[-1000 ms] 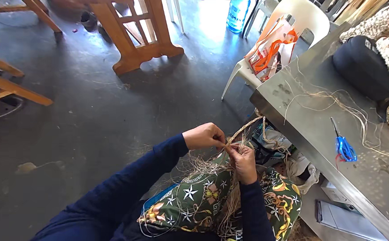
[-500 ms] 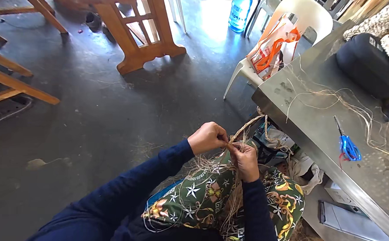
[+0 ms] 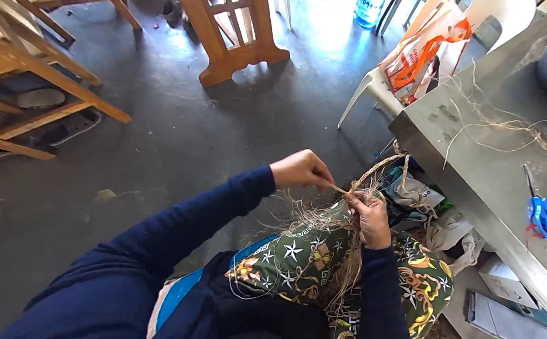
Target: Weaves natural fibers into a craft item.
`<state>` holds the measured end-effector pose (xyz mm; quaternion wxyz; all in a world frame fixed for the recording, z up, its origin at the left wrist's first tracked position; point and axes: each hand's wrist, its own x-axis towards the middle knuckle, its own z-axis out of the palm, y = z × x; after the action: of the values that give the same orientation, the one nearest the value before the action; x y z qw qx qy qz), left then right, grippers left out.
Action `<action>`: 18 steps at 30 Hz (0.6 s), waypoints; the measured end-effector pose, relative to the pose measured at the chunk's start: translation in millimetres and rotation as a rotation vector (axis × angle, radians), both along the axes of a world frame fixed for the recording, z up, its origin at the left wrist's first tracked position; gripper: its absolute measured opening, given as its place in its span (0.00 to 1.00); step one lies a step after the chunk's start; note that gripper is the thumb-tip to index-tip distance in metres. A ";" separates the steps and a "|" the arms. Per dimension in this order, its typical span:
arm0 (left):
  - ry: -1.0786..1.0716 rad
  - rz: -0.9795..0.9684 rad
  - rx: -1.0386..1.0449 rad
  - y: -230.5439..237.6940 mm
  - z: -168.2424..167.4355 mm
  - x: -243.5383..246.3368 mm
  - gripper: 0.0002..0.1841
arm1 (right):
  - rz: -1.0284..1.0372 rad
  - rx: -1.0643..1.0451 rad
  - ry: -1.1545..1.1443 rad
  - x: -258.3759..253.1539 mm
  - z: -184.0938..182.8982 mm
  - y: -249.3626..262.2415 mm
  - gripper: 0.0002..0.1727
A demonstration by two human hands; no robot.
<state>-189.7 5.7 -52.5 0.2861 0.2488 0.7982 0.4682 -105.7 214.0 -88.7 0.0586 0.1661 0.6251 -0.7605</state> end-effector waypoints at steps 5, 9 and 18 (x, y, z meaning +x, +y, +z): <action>-0.163 0.160 -0.161 -127.0 -26.8 -19.0 0.10 | -0.018 0.029 0.022 -0.8 -1.1 -0.5 0.07; -0.193 0.364 -0.541 -262.4 -58.9 -11.7 0.09 | -0.016 0.032 0.025 -1.1 0.1 -2.9 0.06; 0.524 0.443 -0.271 -105.4 3.8 11.9 0.11 | -0.002 0.068 0.042 -1.4 0.3 -4.9 0.06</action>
<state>-177.7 -99.6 -48.7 -0.0059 0.1414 0.9336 0.3292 -107.1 209.1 -88.3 0.0388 0.1526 0.6514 -0.7422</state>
